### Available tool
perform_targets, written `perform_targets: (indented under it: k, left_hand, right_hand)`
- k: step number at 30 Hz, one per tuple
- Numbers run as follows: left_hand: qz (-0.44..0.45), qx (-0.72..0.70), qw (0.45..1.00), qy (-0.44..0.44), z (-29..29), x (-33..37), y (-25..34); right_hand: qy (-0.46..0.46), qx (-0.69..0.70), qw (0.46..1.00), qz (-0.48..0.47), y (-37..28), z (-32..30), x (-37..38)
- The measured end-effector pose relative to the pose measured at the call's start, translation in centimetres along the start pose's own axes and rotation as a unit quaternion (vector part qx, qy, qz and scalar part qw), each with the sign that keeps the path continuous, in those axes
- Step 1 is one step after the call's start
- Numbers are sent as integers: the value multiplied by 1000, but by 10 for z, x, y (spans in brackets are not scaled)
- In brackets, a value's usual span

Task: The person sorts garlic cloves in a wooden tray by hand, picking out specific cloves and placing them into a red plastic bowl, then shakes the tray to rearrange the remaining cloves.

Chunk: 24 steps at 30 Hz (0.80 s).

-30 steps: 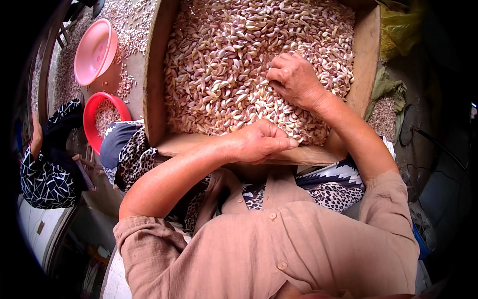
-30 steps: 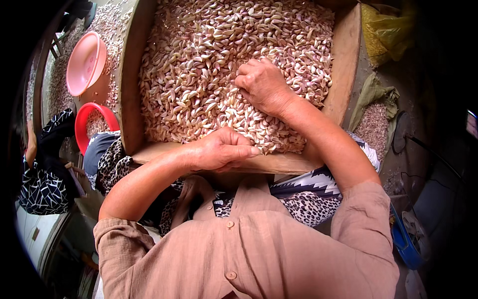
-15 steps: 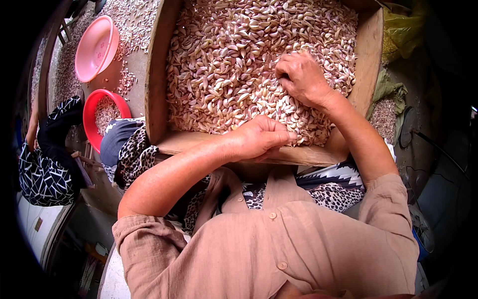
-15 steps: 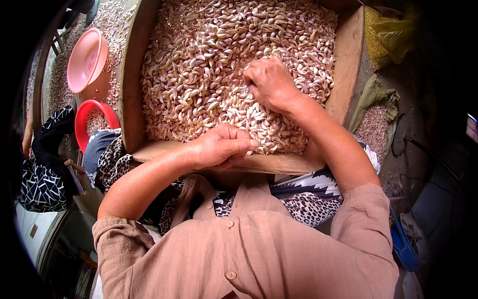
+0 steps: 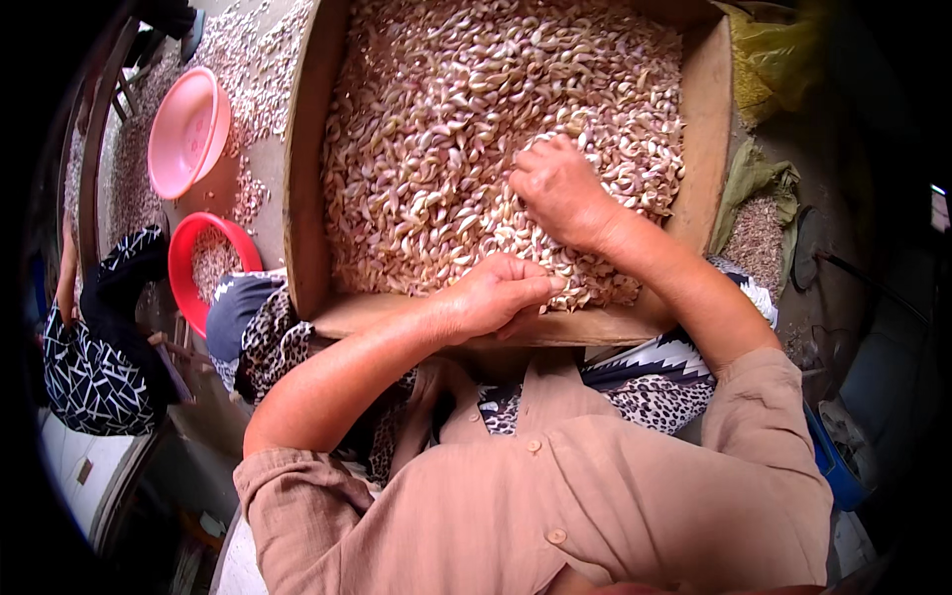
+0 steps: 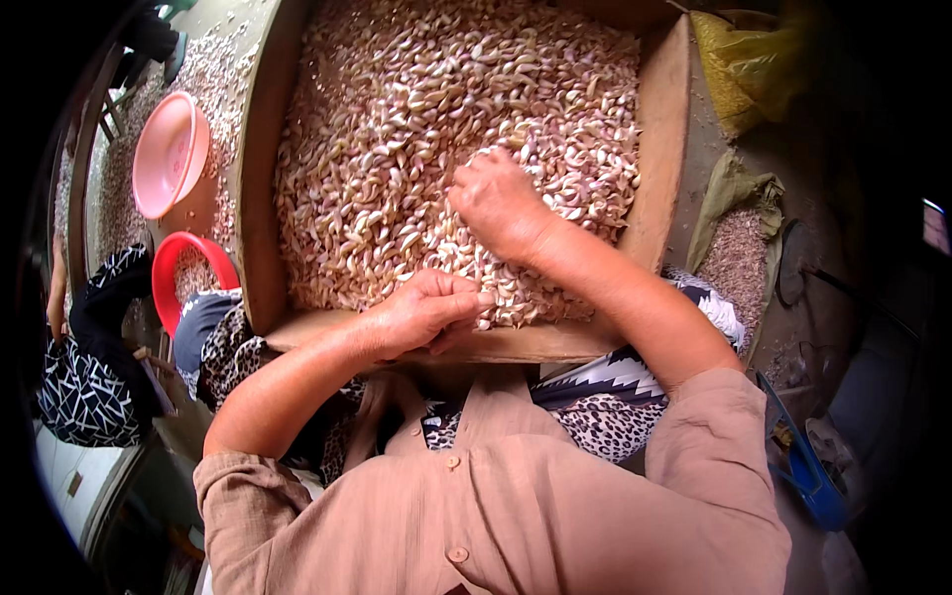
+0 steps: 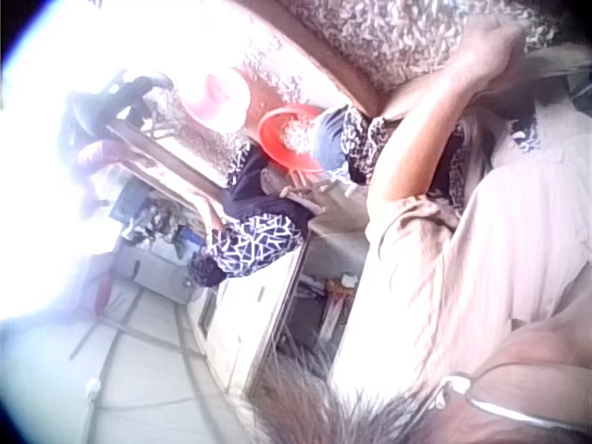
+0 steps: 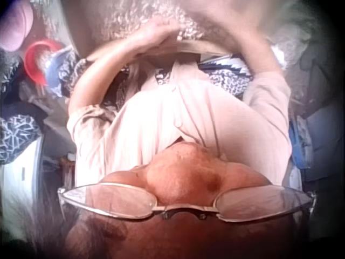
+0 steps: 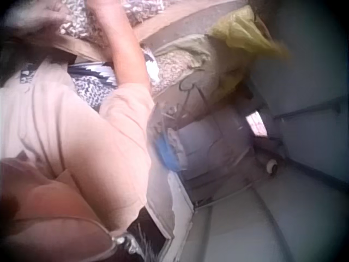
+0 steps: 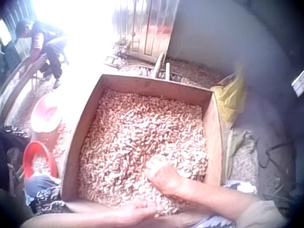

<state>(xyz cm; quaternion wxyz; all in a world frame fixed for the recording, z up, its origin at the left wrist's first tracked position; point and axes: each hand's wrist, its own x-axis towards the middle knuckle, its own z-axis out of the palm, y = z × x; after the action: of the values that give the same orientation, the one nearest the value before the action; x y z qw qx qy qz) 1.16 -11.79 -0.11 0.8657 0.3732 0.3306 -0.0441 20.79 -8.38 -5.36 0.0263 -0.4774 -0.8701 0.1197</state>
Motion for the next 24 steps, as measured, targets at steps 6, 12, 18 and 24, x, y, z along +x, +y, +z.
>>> perform_targets:
  k: [6,12,18,24]
  left_hand:
    - [-25,-47,998,22,-2,4,0]
    - [16,-131,987,93,-10,9,-10]
    - [22,-273,936,223,-15,9,-2]
    - [22,-307,923,231,-15,11,1]
  right_hand:
    - [34,-52,998,-19,-5,0,-5]
    - [102,74,989,75,4,-10,-7]
    - [176,219,959,22,-17,-50,-10]
    - [187,241,950,-71,-34,-58,-28]
